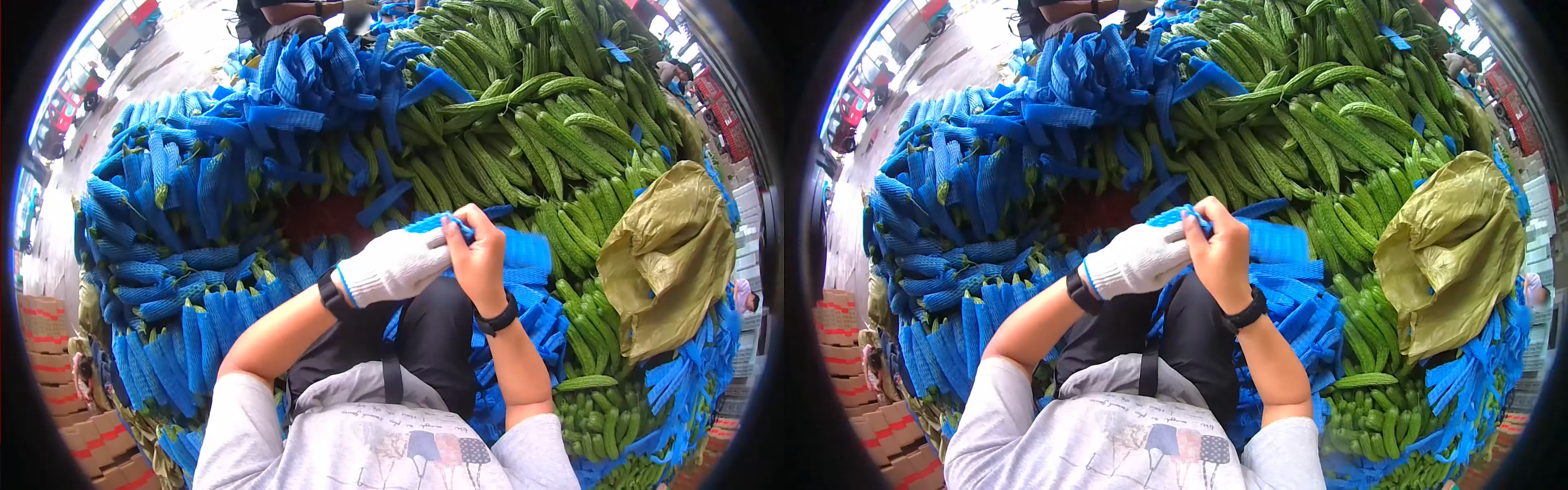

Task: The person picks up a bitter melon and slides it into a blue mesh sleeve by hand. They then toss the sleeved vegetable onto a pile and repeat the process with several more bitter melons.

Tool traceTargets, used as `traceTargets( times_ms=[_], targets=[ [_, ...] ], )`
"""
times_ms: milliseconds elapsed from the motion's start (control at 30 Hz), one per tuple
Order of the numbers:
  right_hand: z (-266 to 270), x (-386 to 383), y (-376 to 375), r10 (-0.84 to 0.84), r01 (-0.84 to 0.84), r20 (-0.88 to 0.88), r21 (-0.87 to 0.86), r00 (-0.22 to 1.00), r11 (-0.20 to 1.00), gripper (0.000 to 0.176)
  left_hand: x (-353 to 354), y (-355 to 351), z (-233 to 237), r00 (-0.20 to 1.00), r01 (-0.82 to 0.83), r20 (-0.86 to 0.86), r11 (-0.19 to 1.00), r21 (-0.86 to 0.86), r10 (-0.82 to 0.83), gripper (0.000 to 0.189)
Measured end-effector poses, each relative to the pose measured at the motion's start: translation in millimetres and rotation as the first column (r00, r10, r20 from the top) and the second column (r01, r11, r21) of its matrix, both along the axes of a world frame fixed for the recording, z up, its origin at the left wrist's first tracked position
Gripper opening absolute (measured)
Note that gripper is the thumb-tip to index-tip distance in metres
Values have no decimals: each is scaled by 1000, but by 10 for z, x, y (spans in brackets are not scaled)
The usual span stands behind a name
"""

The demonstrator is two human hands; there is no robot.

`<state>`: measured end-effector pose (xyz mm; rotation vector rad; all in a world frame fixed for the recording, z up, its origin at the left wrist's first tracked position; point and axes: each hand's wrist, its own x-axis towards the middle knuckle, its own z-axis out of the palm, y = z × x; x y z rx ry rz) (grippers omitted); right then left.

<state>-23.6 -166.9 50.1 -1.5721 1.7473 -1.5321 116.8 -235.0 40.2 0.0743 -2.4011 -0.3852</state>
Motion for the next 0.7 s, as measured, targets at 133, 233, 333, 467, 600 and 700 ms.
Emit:
traceTargets(
  times_ms=[133, 233, 333, 467, 600, 700],
  targets=[
    [180, 268, -9, 177, -195, -253, -48, 951, 980, 7, 4, -49, -383, 976, -156, 188, 955, 253, 109, 11],
    [112, 421, 33, 294, -303, -250, 2, 923, 953, 15, 32, -207, -561, 996, -52, 85, 869, 493, 12, 15],
    [106, 312, 33, 233, -186, -321, 170, 918, 968, 34, 178, -301, -691, 999, -22, 39, 883, 469, 4, 22],
    [-336, 223, -127, 312, -198, -645, 245, 697, 949, 14, 275, -337, -509, 883, -468, 220, 750, 467, 414, 12],
    [-475, 586, -312, 706, -660, -206, 253, 678, 707, 15, 535, -561, -709, 756, -641, 98, 700, 315, 648, 34],
    [-425, 722, -645, 848, -849, 100, 171, 520, 500, 26, 699, -749, -1015, 852, -53, -121, 314, 948, 510, 30]
  ],
)
